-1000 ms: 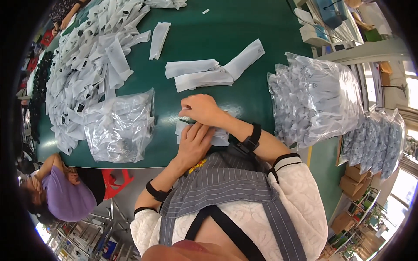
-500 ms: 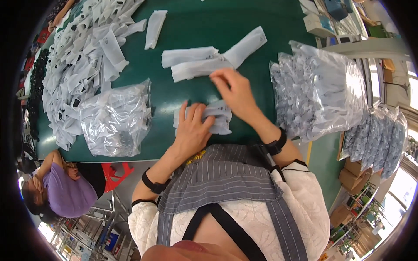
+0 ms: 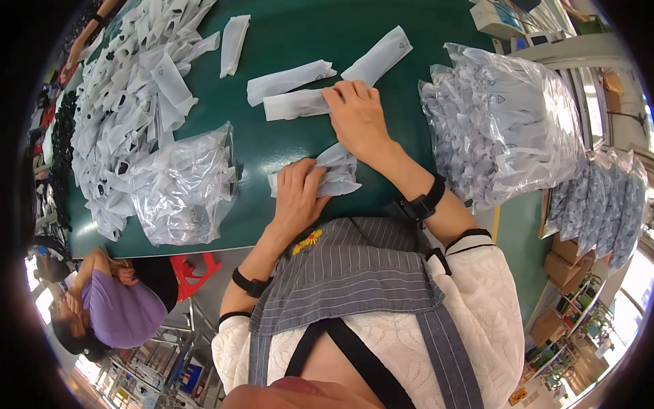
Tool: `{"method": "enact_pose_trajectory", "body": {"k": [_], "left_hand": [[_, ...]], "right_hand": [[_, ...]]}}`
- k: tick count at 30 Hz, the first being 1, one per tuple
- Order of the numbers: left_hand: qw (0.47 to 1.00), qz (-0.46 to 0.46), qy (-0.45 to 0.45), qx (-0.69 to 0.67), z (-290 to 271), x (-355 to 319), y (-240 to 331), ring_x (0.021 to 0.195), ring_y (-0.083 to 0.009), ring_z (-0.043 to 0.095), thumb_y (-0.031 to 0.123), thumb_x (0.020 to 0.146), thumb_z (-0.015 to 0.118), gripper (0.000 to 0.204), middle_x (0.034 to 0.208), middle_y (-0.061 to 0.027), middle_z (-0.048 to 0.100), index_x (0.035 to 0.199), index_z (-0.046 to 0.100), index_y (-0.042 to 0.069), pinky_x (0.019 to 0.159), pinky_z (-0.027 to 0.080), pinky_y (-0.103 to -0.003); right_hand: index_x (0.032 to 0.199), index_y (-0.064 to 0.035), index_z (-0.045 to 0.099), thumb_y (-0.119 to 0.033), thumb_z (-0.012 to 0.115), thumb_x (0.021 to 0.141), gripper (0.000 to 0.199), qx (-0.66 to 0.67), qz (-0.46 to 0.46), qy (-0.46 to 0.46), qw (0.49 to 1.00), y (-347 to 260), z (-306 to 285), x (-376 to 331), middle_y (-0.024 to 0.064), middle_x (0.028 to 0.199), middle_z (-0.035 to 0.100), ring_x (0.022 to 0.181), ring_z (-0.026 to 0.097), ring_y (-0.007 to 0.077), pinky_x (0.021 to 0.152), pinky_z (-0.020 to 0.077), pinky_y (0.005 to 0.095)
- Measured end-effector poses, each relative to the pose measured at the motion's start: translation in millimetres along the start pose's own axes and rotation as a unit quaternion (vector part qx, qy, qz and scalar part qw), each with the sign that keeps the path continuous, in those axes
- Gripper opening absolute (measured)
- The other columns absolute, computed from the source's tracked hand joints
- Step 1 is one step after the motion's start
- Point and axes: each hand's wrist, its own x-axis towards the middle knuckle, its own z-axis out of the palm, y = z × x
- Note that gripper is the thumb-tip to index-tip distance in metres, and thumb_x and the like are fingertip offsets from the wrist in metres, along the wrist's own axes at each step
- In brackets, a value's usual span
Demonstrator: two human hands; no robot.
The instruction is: The person picks up white foam sleeves from a pile, folds them into stacks, and inserts the stacks into a plastic bag. This process is repeated several times until the bag is full.
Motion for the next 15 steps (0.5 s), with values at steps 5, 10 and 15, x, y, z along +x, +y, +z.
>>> {"method": "enact_pose_trajectory", "body": {"k": [5, 10, 15], "left_hand": [[0.999, -0.025, -0.019, -0.009, -6.9, -3.2, -3.2, 0.111, -0.0329, 0.049, 0.012, 0.060, 0.080, 0.068, 0.118, -0.0159, 0.049, 0.121, 0.051, 0.000, 0.096, 0.037, -0.045], [0.996, -0.066, -0.043, 0.032, -12.0, 0.3, 14.6, 0.115, -0.0320, 0.048, 0.010, 0.059, 0.079, 0.069, 0.119, -0.0152, 0.049, 0.121, 0.051, 0.000, 0.098, 0.036, -0.045], [0.993, -0.014, -0.049, 0.104, -15.4, -2.7, 14.5, 0.126, -0.0324, 0.043, 0.013, 0.058, 0.079, 0.067, 0.132, -0.0164, 0.046, 0.118, 0.052, 0.001, 0.103, 0.033, -0.047]], "right_hand": [[0.120, -0.0081, 0.058, -0.004, 0.069, 0.075, 0.046, 0.034, -0.022, 0.021, 0.999, 8.8, 9.0, -2.6, 0.0100, 0.113, 0.056, 0.109, 0.052, 0.0304, 0.093, 0.0431, 0.0402], [0.118, -0.0069, 0.060, -0.011, 0.068, 0.079, 0.040, 0.078, -0.004, 0.010, 0.997, 8.1, 4.7, -8.0, 0.0103, 0.107, 0.058, 0.105, 0.054, 0.0306, 0.087, 0.0464, 0.0388], [0.110, -0.0063, 0.064, -0.022, 0.067, 0.083, 0.032, 0.172, -0.007, -0.139, 0.975, 6.6, -9.1, -25.9, 0.0100, 0.101, 0.060, 0.101, 0.055, 0.0292, 0.084, 0.0468, 0.0380]]}}
